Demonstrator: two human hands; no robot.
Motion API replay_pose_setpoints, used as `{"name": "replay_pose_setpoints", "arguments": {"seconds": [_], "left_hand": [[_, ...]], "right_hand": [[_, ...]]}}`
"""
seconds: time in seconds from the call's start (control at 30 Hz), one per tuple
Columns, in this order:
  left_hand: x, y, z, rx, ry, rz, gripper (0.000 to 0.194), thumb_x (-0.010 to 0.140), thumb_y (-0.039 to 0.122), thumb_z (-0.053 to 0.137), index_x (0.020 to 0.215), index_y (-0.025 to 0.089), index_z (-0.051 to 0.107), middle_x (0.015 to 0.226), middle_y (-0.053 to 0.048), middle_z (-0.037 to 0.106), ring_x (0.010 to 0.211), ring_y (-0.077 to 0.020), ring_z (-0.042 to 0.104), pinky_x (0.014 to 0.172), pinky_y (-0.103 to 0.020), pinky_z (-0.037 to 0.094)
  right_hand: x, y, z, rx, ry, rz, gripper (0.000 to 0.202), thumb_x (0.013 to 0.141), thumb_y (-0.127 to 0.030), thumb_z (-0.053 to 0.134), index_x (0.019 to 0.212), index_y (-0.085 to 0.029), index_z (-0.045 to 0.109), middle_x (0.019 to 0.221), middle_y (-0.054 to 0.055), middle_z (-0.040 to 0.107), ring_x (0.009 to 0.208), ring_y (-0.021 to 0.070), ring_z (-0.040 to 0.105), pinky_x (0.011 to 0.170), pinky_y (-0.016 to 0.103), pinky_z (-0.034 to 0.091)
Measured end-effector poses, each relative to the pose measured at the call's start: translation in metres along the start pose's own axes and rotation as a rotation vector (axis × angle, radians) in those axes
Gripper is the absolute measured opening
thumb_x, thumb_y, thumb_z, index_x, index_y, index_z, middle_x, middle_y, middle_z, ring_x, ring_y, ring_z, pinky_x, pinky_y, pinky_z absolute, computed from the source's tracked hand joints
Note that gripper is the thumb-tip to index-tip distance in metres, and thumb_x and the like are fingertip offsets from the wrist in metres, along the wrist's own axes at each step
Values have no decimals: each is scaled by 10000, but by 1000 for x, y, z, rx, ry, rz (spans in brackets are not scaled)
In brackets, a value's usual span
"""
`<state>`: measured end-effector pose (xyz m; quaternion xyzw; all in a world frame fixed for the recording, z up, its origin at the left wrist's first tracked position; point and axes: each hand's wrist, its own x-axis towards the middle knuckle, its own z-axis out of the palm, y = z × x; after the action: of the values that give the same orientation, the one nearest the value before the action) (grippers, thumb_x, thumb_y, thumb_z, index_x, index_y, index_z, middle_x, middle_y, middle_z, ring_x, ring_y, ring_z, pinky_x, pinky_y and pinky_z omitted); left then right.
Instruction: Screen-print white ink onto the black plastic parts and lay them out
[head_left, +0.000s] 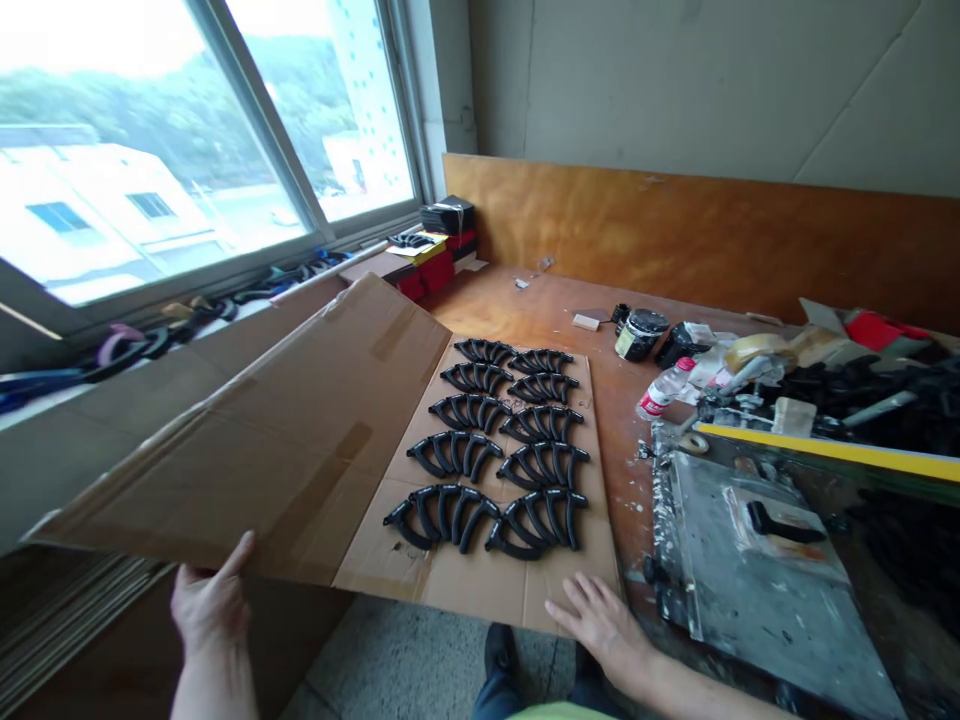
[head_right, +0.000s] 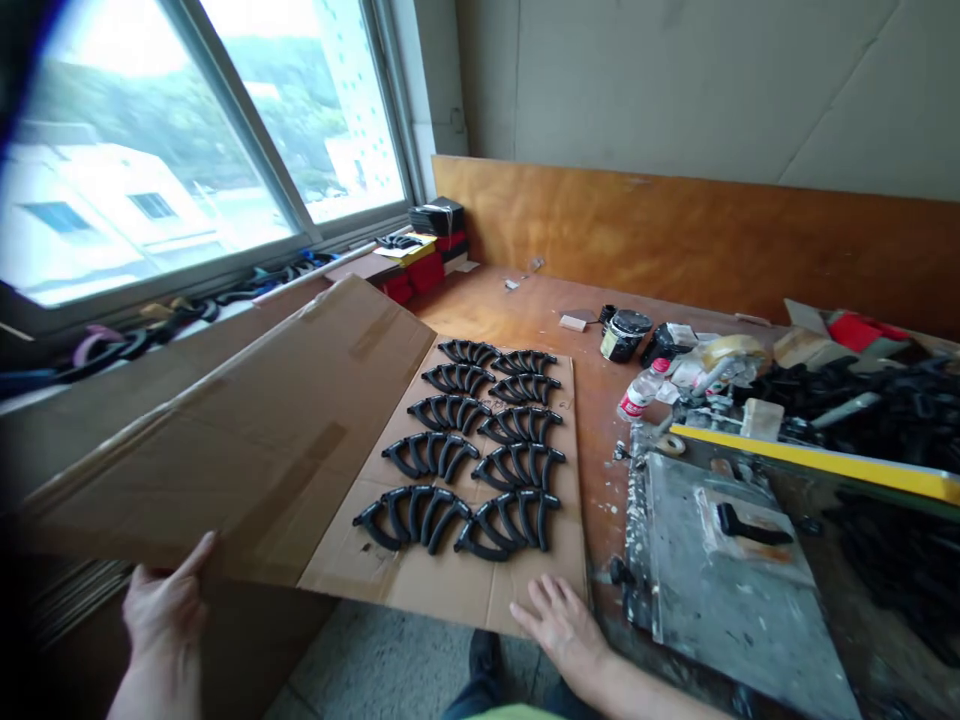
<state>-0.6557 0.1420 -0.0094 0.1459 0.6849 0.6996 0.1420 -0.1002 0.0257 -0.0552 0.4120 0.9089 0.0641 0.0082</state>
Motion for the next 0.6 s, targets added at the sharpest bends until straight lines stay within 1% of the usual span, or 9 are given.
{"name": "replay_pose_setpoints", "arguments": {"seconds": [0.1,0.2,0.3,0.37,0.4,0.47,0.5,0.57,0.6], "left_hand": [[-12,20,-15,31,14,93,651,453,311,870,1053,194,644,1002,2,696,963,-235,650,1018,-505,436],[-42,34,-26,177,13,130,751,461,402,866,1124,147,620,1047,-66,691,1003,-270,645,1000,-490,458],[-97,42,-32,370,6,120,697,490,498,831,1056,145,629,1021,-95,695,1022,-325,641,977,-510,470],[-145,39,-34,506,-17,72,613,518,555,794,967,170,633,970,-97,700,1004,-352,646,947,-518,488],[-171,35,-34,557,-60,32,570,534,576,774,923,185,630,929,-97,702,984,-360,652,913,-514,508],[-221,22,-33,554,-185,-7,493,605,596,717,907,218,626,893,-96,706,968,-354,659,862,-482,538],[-244,13,-31,535,-261,-27,462,632,600,694,906,232,634,884,-100,707,966,-350,662,846,-469,547],[-282,-5,-27,511,-438,-106,407,674,609,650,900,271,660,878,-107,706,989,-345,655,814,-454,562],[-295,-14,-24,511,-515,-153,381,690,612,630,897,294,672,884,-107,705,1008,-343,649,798,-453,569]], "right_hand": [[33,26,6,95,-68,-29,579,855,-49,480,1333,-374,501,1271,75,608,1180,240,556,957,406,442],[68,80,10,156,-143,-50,597,862,-16,440,1334,-373,513,1322,94,572,1227,226,521,988,427,416],[104,135,0,185,-176,47,570,848,11,412,1267,-331,591,1314,102,579,1228,233,517,1014,479,382],[129,148,-20,245,-155,124,493,837,-3,435,1187,-272,656,1274,118,604,1209,248,527,1023,498,367],[140,142,-35,300,-125,138,449,838,-28,462,1173,-245,665,1263,127,608,1204,253,526,1027,489,366],[159,104,-69,478,-56,63,435,847,-136,549,1272,-214,597,1267,128,601,1194,244,529,1011,415,404],[166,74,-88,592,-17,-20,499,850,-245,597,1344,-213,528,1320,124,564,1230,241,501,1022,390,404],[172,4,-123,763,35,-209,823,779,-489,672,1477,-235,316,1447,121,438,1309,267,423,1042,402,397],[173,-31,-137,792,39,-289,953,736,-550,689,1509,-263,210,1507,120,350,1331,297,393,1030,433,409]]}}
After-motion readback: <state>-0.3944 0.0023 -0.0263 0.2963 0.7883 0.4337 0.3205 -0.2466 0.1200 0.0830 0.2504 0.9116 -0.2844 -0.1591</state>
